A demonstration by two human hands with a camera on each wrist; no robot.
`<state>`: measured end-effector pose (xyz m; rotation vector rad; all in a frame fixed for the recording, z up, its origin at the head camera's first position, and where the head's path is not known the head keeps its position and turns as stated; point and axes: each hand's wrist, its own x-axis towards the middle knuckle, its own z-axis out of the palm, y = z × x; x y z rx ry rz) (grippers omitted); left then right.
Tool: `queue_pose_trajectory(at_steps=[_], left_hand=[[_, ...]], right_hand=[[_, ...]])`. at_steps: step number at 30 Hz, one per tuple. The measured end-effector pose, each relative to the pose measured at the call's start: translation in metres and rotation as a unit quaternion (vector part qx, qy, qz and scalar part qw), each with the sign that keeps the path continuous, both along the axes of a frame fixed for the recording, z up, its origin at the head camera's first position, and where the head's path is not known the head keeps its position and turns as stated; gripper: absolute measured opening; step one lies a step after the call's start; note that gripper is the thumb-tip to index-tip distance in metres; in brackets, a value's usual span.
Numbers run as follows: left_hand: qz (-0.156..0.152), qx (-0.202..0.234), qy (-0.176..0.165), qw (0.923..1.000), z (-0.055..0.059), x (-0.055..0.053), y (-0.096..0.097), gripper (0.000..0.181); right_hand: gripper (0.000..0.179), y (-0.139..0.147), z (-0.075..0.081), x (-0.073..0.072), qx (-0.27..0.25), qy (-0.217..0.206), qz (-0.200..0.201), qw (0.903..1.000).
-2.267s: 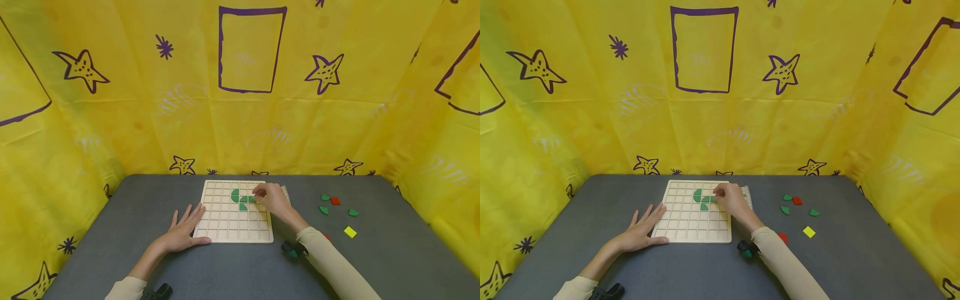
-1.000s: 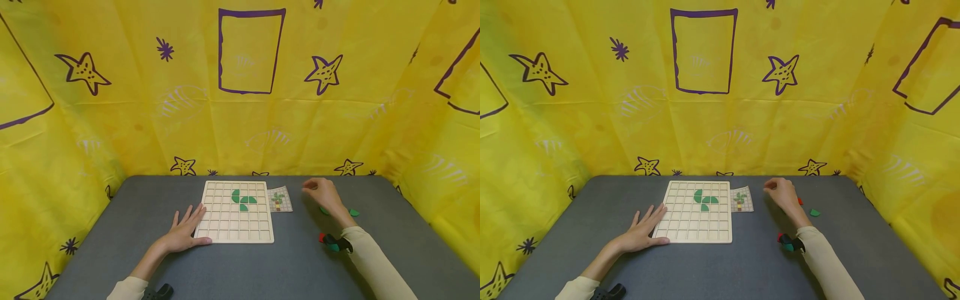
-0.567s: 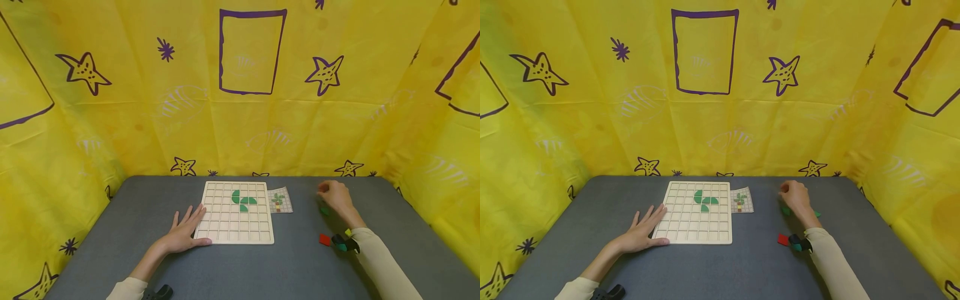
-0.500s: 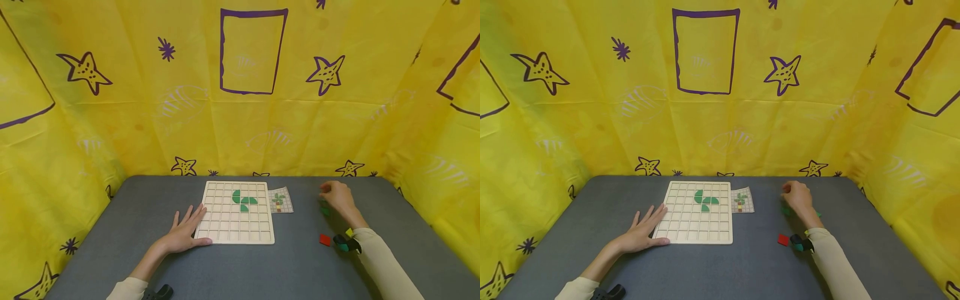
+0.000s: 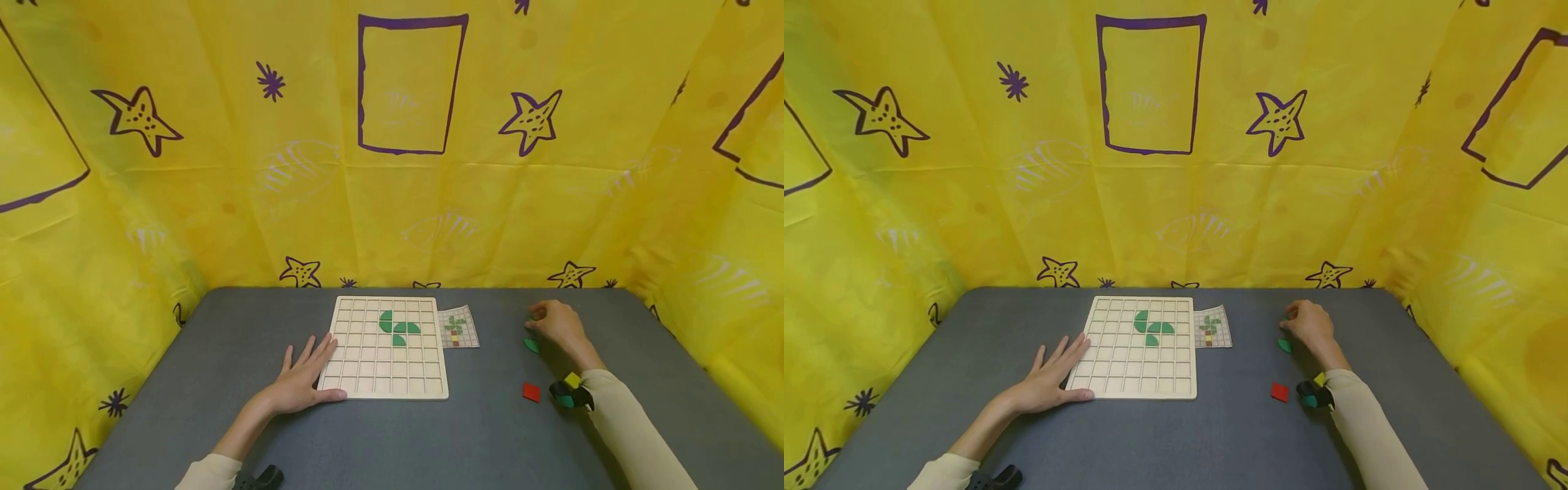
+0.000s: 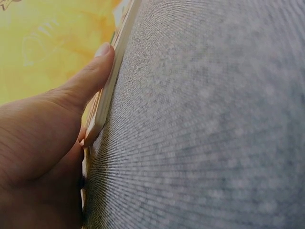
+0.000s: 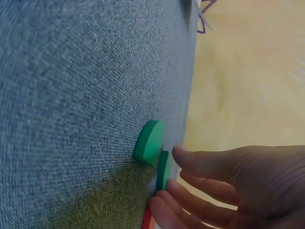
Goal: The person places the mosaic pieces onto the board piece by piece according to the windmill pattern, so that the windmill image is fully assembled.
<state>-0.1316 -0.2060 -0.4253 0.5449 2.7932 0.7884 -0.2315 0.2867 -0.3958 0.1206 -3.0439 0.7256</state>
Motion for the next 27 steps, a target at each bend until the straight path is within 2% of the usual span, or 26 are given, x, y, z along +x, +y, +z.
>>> queue_pose_trajectory(at_steps=[7, 20, 27], left_hand=[[0.0, -0.002, 0.003, 1.0, -0.001, 0.0, 0.0, 0.103], [-0.003, -0.003, 0.004, 1.0, -0.003, 0.0, -0.001, 0.103], [-0.001, -0.007, 0.006, 1.0, -0.004, -0.001, -0.001, 0.104]], right_hand=[[0.036, -0.001, -0.002, -0.005, 0.002, 0.015, 0.007, 0.9999], [0.037, -0.002, -0.008, -0.008, -0.062, 0.025, 0.057, 0.9961], [0.033, -0.004, -0.012, -0.01, -0.078, 0.029, 0.063, 0.9945]])
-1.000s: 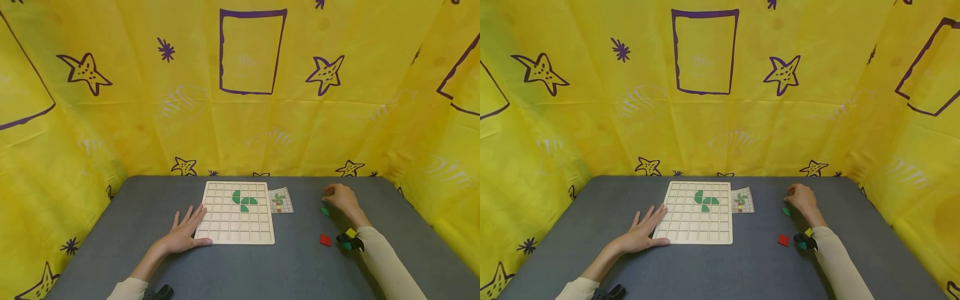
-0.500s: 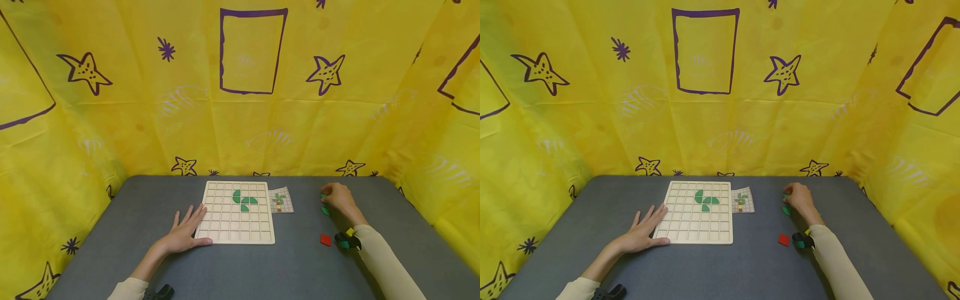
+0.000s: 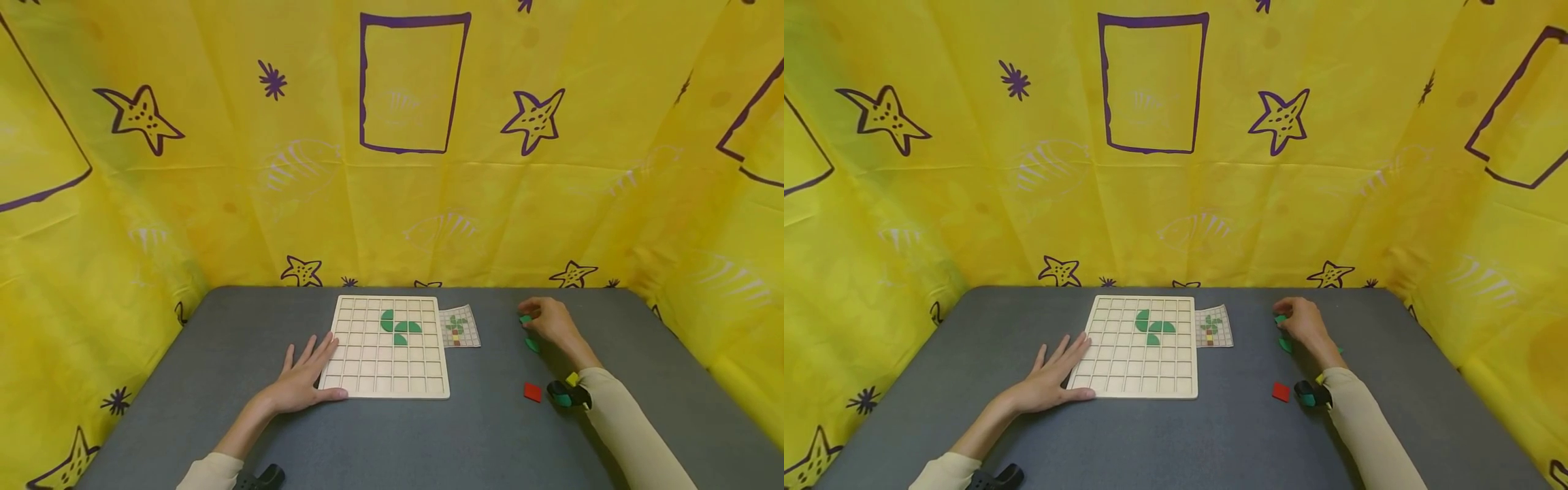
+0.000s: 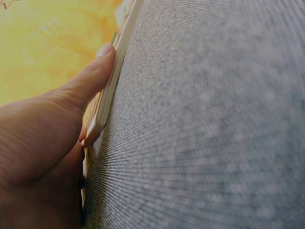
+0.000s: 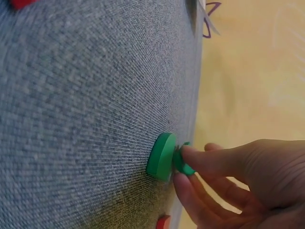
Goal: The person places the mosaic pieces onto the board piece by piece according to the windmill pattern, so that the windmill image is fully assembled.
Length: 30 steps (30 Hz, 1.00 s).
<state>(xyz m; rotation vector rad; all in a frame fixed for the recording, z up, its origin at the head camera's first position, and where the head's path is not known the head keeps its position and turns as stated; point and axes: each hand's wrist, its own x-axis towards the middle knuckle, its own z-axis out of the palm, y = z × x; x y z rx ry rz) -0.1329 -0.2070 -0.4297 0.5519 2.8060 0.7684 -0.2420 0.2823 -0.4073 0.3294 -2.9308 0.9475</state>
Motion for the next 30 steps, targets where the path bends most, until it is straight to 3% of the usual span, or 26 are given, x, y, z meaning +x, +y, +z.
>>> queue_pose_trajectory(at_steps=[24, 30], left_hand=[[-0.002, 0.004, 0.0, 1.0, 0.0001, 0.0015, -0.0001, 0.103], [0.0, 0.006, 0.001, 1.0, 0.0012, 0.0017, -0.0003, 0.102]], right_hand=[[0.025, -0.0039, 0.0021, 0.0031, -0.031, 0.017, 0.008, 0.9993], [0.024, -0.0066, 0.007, 0.0039, -0.025, 0.039, 0.008, 0.9989]])
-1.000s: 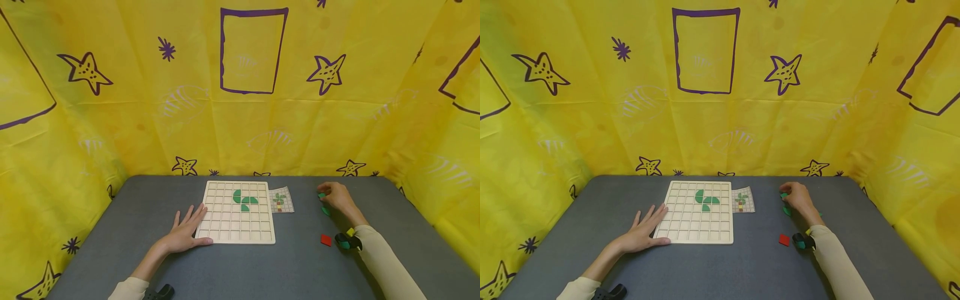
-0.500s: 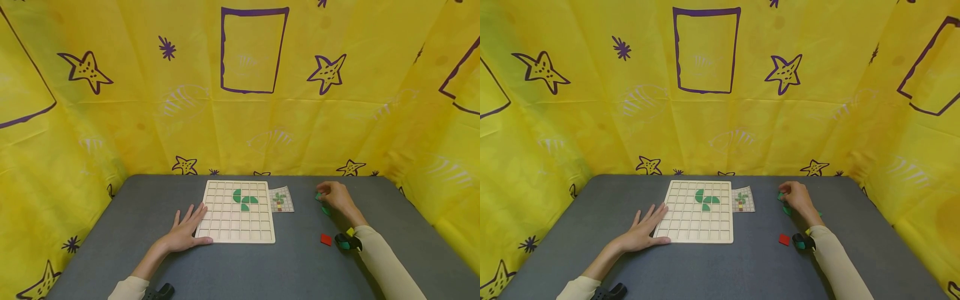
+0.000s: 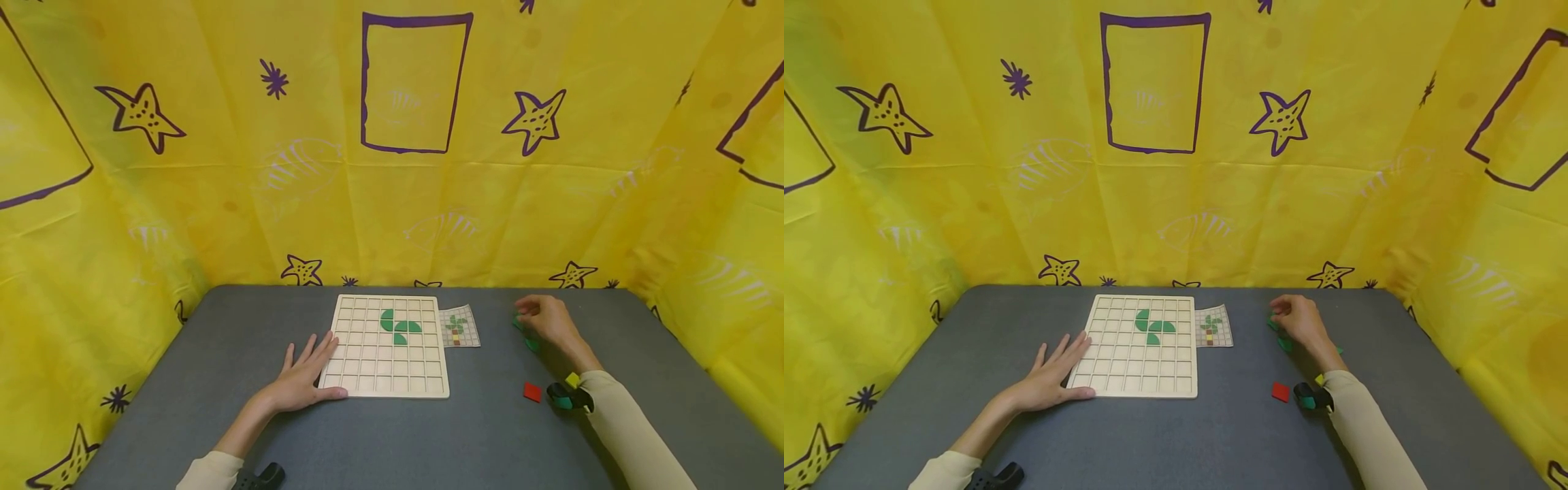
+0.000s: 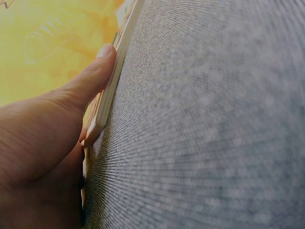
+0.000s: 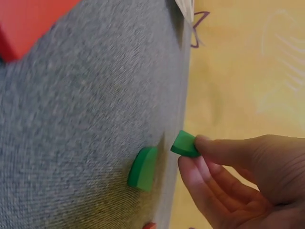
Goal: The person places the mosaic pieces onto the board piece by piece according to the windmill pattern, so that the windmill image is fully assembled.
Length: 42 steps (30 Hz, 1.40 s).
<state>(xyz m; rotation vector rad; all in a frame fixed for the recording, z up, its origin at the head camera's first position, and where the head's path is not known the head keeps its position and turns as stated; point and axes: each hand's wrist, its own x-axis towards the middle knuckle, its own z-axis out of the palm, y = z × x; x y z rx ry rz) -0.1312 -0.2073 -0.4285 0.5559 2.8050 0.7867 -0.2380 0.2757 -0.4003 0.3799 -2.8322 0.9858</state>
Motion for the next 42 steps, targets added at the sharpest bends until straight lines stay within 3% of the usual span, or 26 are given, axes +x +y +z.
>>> queue_pose_trajectory(at_steps=[15, 42], left_hand=[[0.001, 0.001, -0.004, 1.0, 0.001, 0.0, 0.001, 0.103], [0.001, 0.0, -0.001, 1.0, 0.0, 0.0, 0.001, 0.102]], right_hand=[[0.022, -0.021, 0.012, 0.007, -0.018, 0.018, 0.006, 0.9997], [0.019, -0.052, 0.012, 0.016, -0.081, 0.04, 0.03, 0.9955]])
